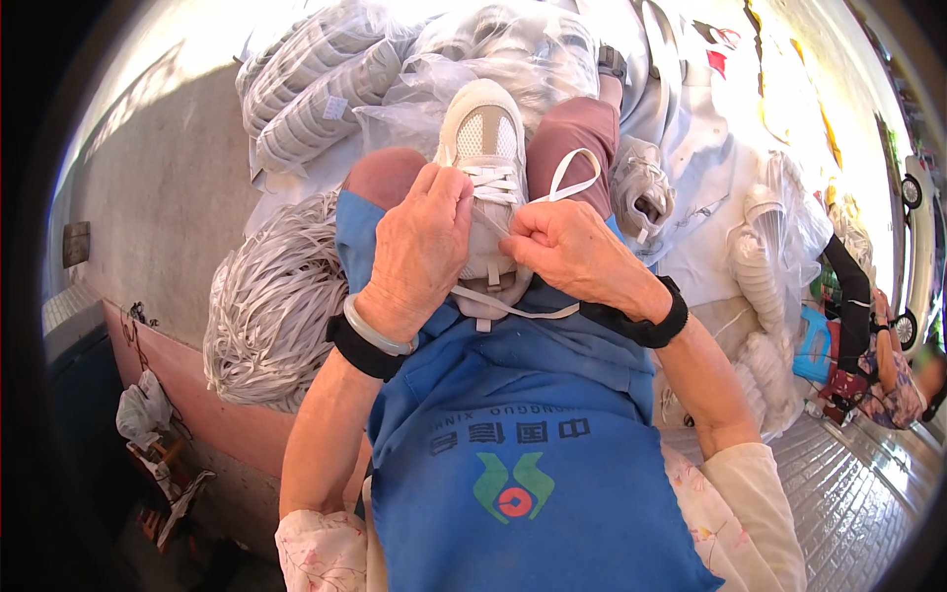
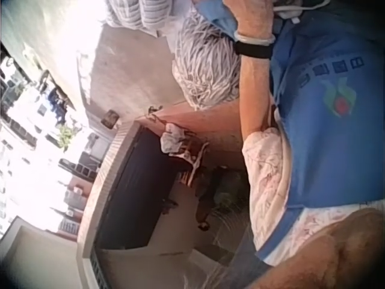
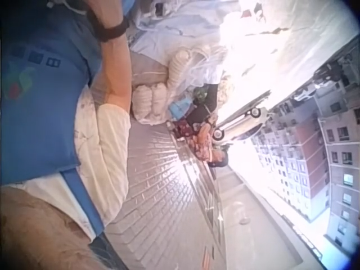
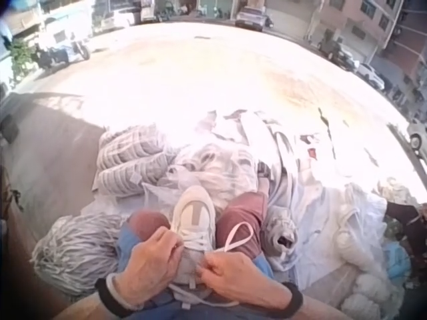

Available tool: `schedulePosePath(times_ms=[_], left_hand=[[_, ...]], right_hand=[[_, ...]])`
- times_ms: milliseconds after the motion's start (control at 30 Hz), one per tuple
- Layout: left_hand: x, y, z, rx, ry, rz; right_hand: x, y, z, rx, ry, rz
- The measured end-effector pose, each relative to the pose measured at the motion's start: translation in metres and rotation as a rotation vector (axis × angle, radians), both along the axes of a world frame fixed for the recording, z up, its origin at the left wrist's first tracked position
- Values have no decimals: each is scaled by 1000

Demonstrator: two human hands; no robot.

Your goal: The recorder is lacing a white sneaker by hand.

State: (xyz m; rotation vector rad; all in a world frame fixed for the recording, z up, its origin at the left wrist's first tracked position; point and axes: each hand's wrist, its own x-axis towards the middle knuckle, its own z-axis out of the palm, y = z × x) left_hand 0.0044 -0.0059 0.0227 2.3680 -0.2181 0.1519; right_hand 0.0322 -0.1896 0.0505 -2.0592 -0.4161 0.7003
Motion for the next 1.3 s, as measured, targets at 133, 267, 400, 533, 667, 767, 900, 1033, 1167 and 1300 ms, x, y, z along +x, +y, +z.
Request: schedulePosePath(times_ms=[133,267,400,533,667,767,900,1033,1167,1300], left_hand=[[-5,5,-3,76,-14,28],[-2,14,3,-60,100,21],[1,15,-4,-283,353,191],[-1,14,2,-254,318,74],[2,17,0,-187,278,-46],[11,18,5,-139,325,-90],[18,19,4,-117,260,-109],[15,14,2,13,50,-102],[4,24,-1,130,51,-110],[1,27,-7,102,33,-156]], right_hand=[[13,-13,-3,51,146,-54],[24,-45,-14,-283,-338,92],[22,-34,-1,-61,-205,-342],[9,-8,-2,47,-367,-113],[2,6,-16,29,-405,-55],[3,11,-20,4,-381,-63],[6,19,-21,-42,-415,-44],[8,17,-23,59,-411,-125],[3,1,-18,-30,-325,-116],[-2,-2,-18,7,-220,-123]])
